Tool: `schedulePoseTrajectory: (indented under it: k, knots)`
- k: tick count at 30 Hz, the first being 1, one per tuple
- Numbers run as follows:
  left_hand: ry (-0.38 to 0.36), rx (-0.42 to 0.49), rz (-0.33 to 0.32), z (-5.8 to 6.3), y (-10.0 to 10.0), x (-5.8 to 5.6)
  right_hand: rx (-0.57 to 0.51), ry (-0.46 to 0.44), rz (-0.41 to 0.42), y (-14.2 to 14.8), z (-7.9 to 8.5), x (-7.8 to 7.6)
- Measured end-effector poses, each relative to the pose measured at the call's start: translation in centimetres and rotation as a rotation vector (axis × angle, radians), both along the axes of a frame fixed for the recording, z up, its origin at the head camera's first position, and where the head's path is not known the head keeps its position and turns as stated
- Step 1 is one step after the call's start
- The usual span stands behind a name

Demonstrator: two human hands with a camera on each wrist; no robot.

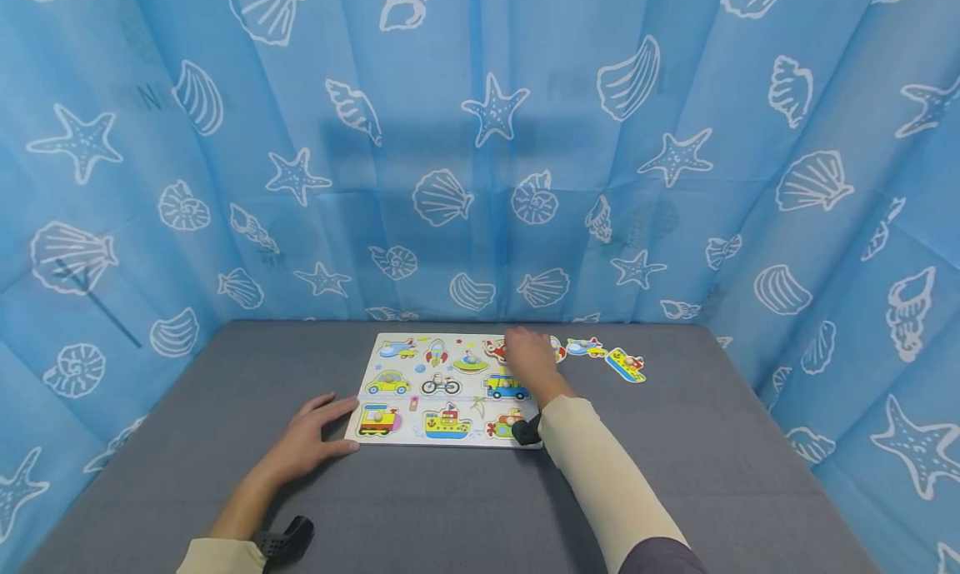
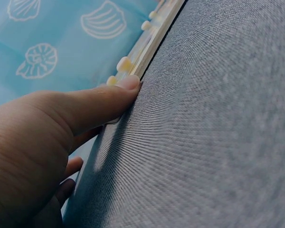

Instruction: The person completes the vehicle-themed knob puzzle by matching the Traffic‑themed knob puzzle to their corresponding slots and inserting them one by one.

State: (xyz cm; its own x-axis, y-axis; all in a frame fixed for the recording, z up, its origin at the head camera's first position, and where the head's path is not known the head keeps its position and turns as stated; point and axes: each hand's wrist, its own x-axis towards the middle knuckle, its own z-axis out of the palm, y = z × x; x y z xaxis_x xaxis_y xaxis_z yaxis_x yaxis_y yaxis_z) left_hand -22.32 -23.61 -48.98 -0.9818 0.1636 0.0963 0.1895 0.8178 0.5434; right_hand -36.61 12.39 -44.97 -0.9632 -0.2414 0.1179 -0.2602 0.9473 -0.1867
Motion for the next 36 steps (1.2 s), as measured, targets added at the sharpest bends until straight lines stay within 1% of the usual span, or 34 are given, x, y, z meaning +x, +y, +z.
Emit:
schedulePoseTrajectory:
  k: [6,18,36]
  knots:
    - [-0.004,-0.006,0.008,-0.06,-0.02,-0.02,0.014,-0.002,-0.012,-0.48,-0.35,-0.26]
    - [-0.005,-0.005,0.009,-0.09,0.00,-0.04,0.027,-0.012,-0.025,-0.83,-0.48,-0.51]
    - [-0.006,0.001,0.011,0.00,0.02,0.02,0.061,-0.033,-0.024,-0.85,-0.13,-0.37]
